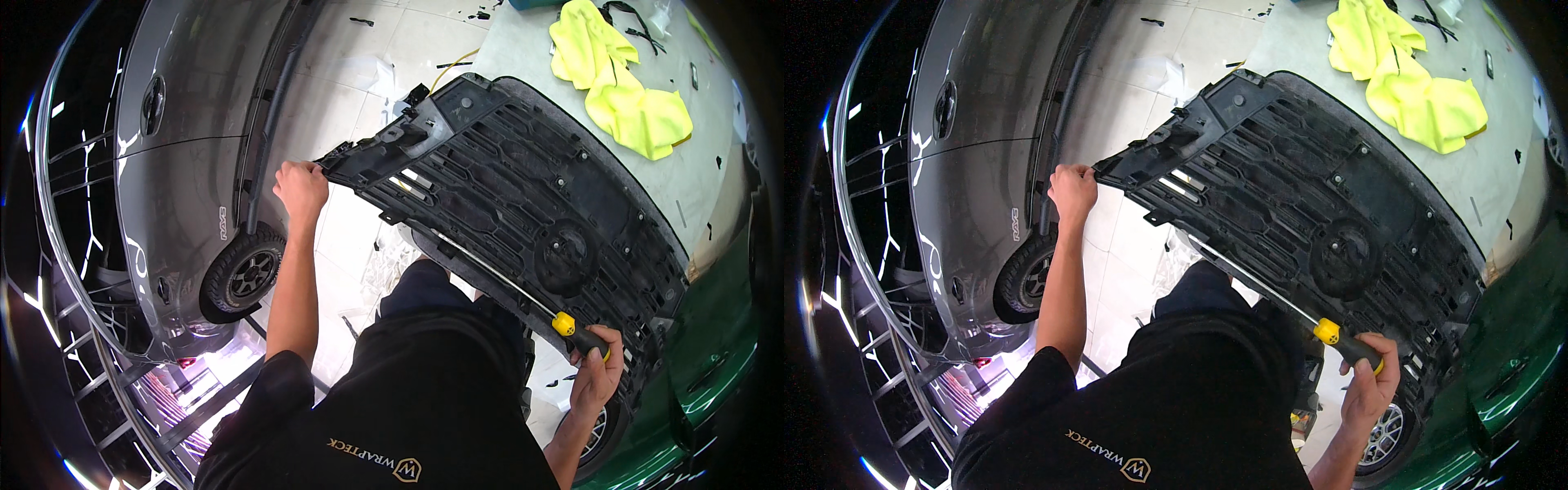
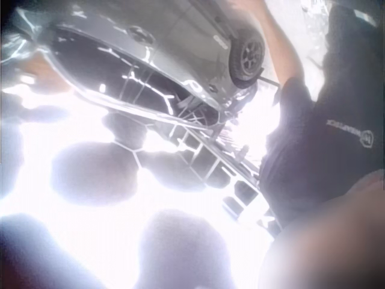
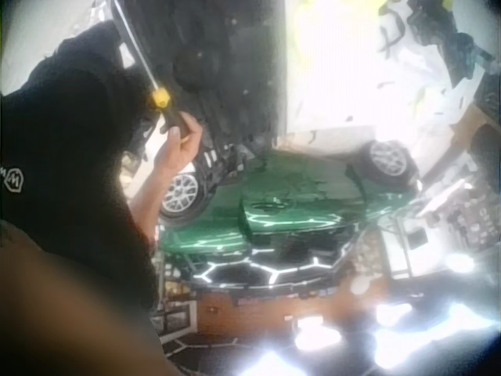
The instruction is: The person works on a detached black car bumper placed on a white table. They handle a small yellow piece, then use a screwdriver to pry and adjust clips and fasteners on the bumper. The person also picks up and sets down a power drill and other tools from a nearby tool cart.
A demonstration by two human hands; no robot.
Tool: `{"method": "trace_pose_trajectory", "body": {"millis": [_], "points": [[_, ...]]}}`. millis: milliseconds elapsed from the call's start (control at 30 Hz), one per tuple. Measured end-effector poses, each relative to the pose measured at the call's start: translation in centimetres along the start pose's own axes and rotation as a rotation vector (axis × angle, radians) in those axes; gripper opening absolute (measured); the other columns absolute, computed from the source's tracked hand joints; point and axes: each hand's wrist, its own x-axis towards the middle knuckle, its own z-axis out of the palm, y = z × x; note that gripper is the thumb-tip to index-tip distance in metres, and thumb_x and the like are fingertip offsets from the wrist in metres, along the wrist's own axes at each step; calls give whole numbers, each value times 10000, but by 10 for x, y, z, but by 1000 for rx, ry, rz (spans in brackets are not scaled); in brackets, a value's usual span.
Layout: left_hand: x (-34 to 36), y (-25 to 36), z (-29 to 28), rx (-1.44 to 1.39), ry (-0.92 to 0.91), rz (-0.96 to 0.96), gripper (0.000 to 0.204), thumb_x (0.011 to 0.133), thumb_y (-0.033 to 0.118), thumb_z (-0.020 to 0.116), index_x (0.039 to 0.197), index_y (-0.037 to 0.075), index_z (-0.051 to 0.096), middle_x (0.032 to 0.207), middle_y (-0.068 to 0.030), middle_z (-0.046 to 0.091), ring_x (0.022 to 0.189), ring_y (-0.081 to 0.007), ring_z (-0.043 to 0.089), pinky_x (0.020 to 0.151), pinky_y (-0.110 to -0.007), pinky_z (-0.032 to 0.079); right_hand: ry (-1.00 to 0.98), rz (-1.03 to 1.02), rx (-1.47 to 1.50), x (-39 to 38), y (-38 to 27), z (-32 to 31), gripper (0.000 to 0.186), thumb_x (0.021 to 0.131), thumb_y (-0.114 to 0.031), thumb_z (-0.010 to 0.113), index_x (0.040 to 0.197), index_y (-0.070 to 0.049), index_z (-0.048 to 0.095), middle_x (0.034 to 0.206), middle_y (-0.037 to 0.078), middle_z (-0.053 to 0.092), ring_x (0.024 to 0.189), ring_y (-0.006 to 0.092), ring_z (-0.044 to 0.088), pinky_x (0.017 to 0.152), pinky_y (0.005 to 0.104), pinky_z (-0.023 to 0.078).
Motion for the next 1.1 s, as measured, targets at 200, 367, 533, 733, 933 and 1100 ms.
{"method": "trace_pose_trajectory", "body": {"millis": [200,367,533,733,933,1100], "points": [[4,2,-4,-10,-52,-63,235,954,262,719,1047,65,806,1197,-139,671,1186,-353,604,1041,-548,410,11,-2,13,-3,1,-1,368,940,-226,702,1184,34,610,1110,131,594,867,146,579,708,283,499],[2,5,-6,0,-49,-52,241,950,271,725,1040,62,806,1179,-136,669,1154,-345,619,1032,-542,423,11,-7,29,-5,1,-2,355,941,-205,694,1188,36,610,1109,131,598,859,148,584,708,283,504],[0,5,-3,71,5,18,235,945,254,712,1027,56,806,1138,-137,661,1135,-345,622,1009,-538,445,2,-4,58,-6,-1,-3,358,943,-210,701,1186,36,610,1111,129,600,859,145,586,711,282,507],[-1,4,-1,39,28,62,205,907,218,715,986,52,806,1125,-129,652,1129,-338,610,1003,-527,448,17,-23,27,-7,-2,-3,363,942,-227,711,1172,38,616,1104,125,598,857,148,589,710,284,509],[-5,3,-5,-24,58,102,180,892,212,726,969,72,809,1112,-111,646,1137,-329,595,992,-516,451,25,-28,47,-11,-3,-2,381,927,-232,722,1172,42,619,1098,123,594,842,154,591,698,289,509],[-6,0,-4,18,50,55,218,910,247,707,975,65,809,1107,-137,643,1135,-349,595,992,-517,447,52,-20,34,-15,-5,1,336,910,-191,714,1151,28,629,1095,114,600,832,156,599,688,292,516]]}}
